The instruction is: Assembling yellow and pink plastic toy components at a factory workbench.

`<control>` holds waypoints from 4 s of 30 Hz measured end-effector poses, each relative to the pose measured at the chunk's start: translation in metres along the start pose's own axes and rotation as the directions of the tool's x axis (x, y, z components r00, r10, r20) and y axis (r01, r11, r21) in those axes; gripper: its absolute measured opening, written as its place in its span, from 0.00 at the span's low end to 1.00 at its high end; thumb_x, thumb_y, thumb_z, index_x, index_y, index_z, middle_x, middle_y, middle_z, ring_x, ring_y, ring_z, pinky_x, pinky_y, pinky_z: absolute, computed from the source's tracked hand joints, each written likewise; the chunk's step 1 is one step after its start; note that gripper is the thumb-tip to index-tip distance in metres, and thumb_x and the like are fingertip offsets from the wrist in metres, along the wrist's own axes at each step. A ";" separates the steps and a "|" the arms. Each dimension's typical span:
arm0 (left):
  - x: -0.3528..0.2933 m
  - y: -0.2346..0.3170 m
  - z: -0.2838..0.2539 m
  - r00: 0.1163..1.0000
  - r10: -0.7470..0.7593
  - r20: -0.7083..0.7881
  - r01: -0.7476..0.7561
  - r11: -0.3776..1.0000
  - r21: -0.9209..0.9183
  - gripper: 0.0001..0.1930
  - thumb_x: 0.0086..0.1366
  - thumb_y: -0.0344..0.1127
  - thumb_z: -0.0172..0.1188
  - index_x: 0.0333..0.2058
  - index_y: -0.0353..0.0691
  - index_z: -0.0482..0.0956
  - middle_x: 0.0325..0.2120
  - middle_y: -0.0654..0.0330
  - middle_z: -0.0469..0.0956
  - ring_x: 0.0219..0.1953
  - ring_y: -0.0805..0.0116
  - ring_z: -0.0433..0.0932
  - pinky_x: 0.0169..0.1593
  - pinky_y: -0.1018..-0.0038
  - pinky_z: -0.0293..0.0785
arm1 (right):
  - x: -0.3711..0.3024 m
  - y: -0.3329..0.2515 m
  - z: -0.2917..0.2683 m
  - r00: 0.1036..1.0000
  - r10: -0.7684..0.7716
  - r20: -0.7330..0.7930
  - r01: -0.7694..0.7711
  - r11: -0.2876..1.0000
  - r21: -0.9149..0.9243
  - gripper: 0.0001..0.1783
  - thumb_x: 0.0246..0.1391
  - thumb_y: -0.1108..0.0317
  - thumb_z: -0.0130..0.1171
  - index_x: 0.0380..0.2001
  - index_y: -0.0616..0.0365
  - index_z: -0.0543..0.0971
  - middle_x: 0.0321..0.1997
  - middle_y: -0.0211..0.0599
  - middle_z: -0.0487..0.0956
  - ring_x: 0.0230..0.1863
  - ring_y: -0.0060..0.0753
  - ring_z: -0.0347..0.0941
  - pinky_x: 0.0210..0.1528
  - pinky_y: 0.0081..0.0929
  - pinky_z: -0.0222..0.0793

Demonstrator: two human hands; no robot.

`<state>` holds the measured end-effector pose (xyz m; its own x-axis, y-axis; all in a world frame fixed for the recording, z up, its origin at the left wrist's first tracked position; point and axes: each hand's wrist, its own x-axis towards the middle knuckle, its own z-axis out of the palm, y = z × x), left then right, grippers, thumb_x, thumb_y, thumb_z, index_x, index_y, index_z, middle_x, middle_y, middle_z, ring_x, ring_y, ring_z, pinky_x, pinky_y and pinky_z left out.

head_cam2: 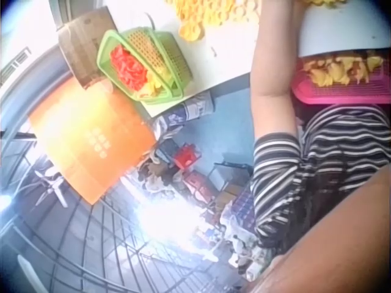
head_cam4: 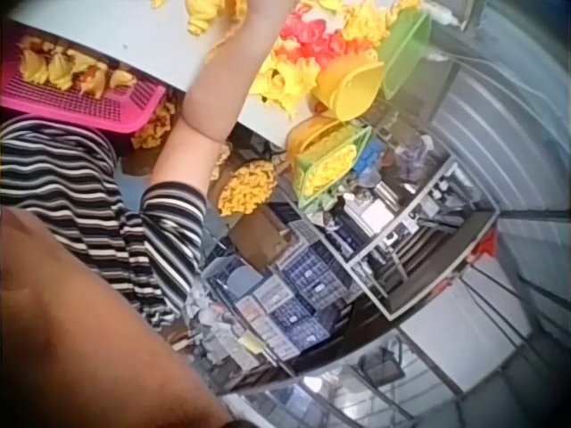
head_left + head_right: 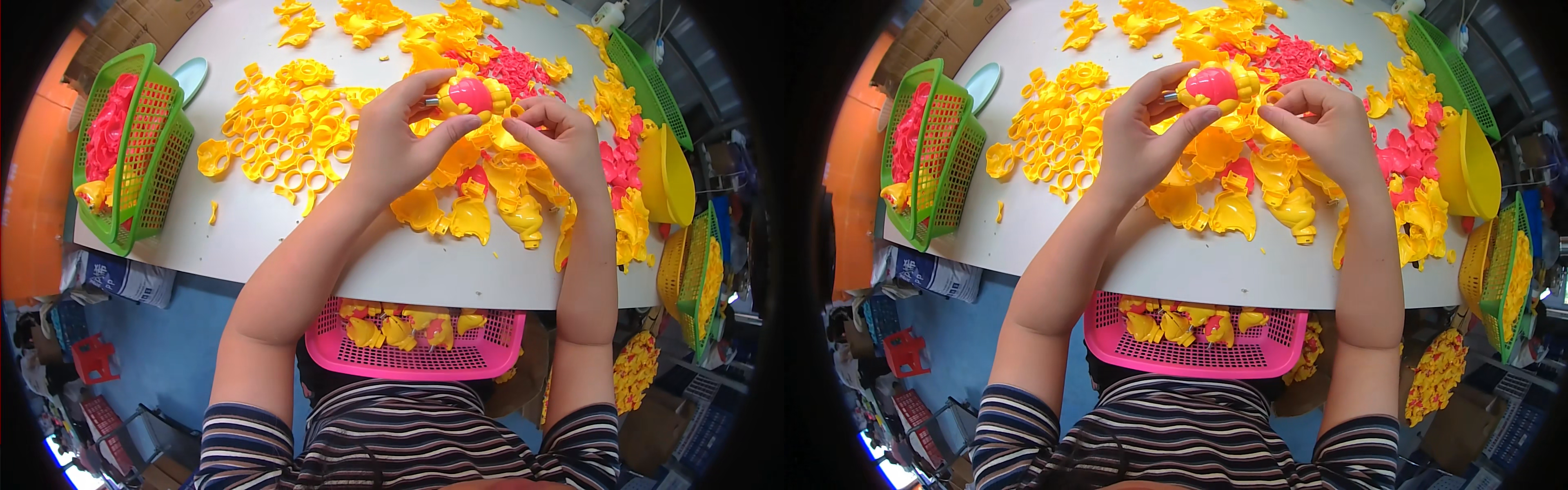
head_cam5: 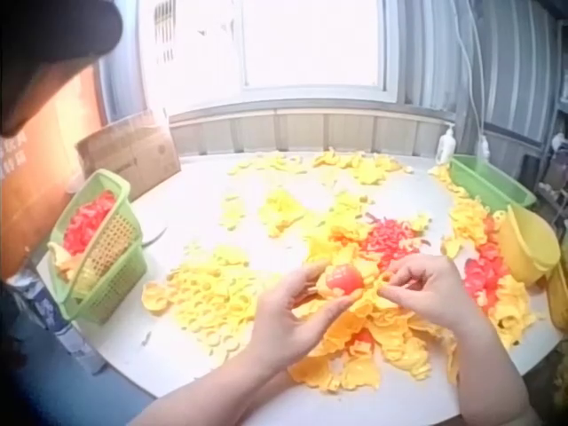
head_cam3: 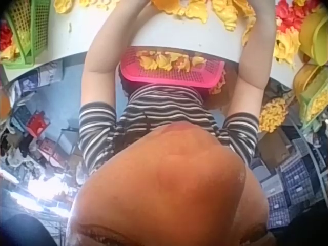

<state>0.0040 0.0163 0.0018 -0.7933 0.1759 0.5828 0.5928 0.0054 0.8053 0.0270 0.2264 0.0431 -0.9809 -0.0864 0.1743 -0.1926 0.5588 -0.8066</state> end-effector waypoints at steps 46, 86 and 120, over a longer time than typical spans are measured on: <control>0.000 0.008 -0.005 0.996 -0.078 0.050 0.078 0.997 -0.002 0.21 0.52 0.35 0.67 0.43 0.31 0.74 0.34 0.52 0.79 0.36 0.67 0.80 0.42 0.75 0.76 | 0.002 0.003 0.020 0.997 0.077 -0.016 -0.055 0.829 0.557 0.16 0.53 0.71 0.57 0.46 0.62 0.75 0.42 0.36 0.78 0.43 0.27 0.75 0.47 0.24 0.74; -0.052 0.091 -0.085 0.839 -0.404 0.365 0.264 0.888 0.376 0.13 0.55 0.32 0.60 0.41 0.38 0.76 0.33 0.57 0.78 0.33 0.68 0.78 0.36 0.75 0.75 | 0.007 0.014 -0.003 0.971 0.237 -0.016 -0.191 0.820 0.540 0.25 0.59 0.49 0.48 0.38 0.64 0.76 0.36 0.41 0.79 0.35 0.30 0.78 0.38 0.22 0.75; 0.092 -0.090 -0.104 0.821 -0.519 -0.239 0.557 0.820 0.133 0.17 0.56 0.37 0.60 0.41 0.32 0.74 0.30 0.54 0.78 0.29 0.69 0.79 0.35 0.78 0.76 | 0.006 0.012 0.012 0.967 0.227 0.115 -0.254 0.890 0.379 0.20 0.58 0.53 0.51 0.37 0.61 0.78 0.34 0.37 0.80 0.34 0.25 0.78 0.36 0.19 0.73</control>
<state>-0.1367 -0.0704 -0.0058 -0.9919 -0.0938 0.0861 0.0622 0.2331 0.9705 0.0181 0.2226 0.0280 -0.9955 -0.0521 -0.0793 0.0669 0.2069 -0.9761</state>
